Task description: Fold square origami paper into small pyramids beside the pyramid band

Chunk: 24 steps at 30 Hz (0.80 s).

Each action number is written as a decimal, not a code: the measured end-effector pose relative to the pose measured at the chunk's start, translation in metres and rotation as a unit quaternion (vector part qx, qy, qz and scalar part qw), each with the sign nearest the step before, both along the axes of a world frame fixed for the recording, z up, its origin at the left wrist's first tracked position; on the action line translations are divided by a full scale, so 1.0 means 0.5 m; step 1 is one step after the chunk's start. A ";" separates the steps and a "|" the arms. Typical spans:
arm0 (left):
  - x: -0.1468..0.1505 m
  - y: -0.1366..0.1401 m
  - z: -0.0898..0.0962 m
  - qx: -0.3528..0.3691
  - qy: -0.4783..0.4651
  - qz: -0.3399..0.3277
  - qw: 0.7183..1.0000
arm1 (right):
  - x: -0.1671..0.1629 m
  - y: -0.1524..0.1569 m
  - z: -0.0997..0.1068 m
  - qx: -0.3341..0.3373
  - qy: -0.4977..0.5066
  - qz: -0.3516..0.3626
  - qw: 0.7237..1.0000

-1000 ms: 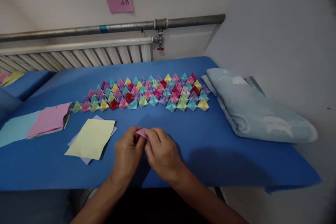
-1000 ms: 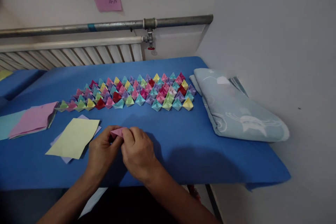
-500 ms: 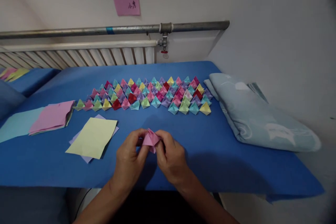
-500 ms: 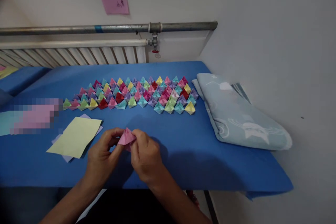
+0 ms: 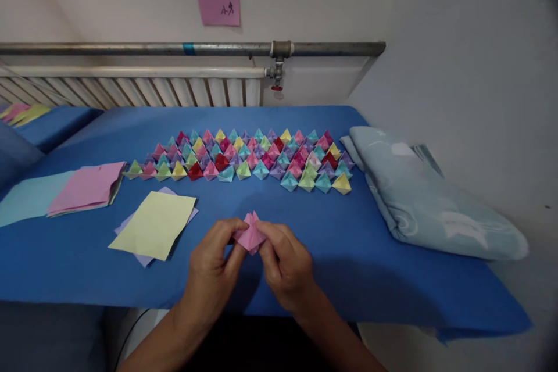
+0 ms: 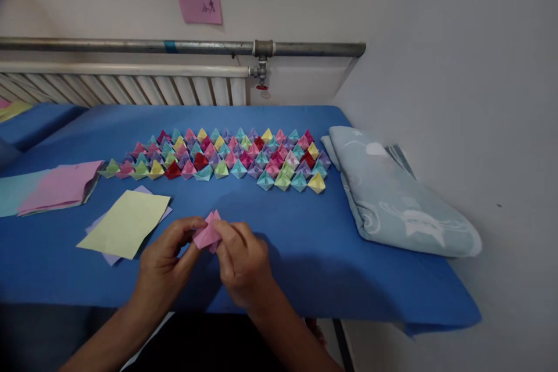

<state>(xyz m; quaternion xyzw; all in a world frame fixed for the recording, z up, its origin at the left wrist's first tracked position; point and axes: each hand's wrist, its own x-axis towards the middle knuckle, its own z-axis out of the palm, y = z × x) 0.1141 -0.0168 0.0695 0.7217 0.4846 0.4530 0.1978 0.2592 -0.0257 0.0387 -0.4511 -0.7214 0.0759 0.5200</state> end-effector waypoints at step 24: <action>-0.020 0.010 0.017 -0.353 -0.325 -0.020 0.877 | -0.008 -0.004 0.009 -0.157 0.226 0.119 0.954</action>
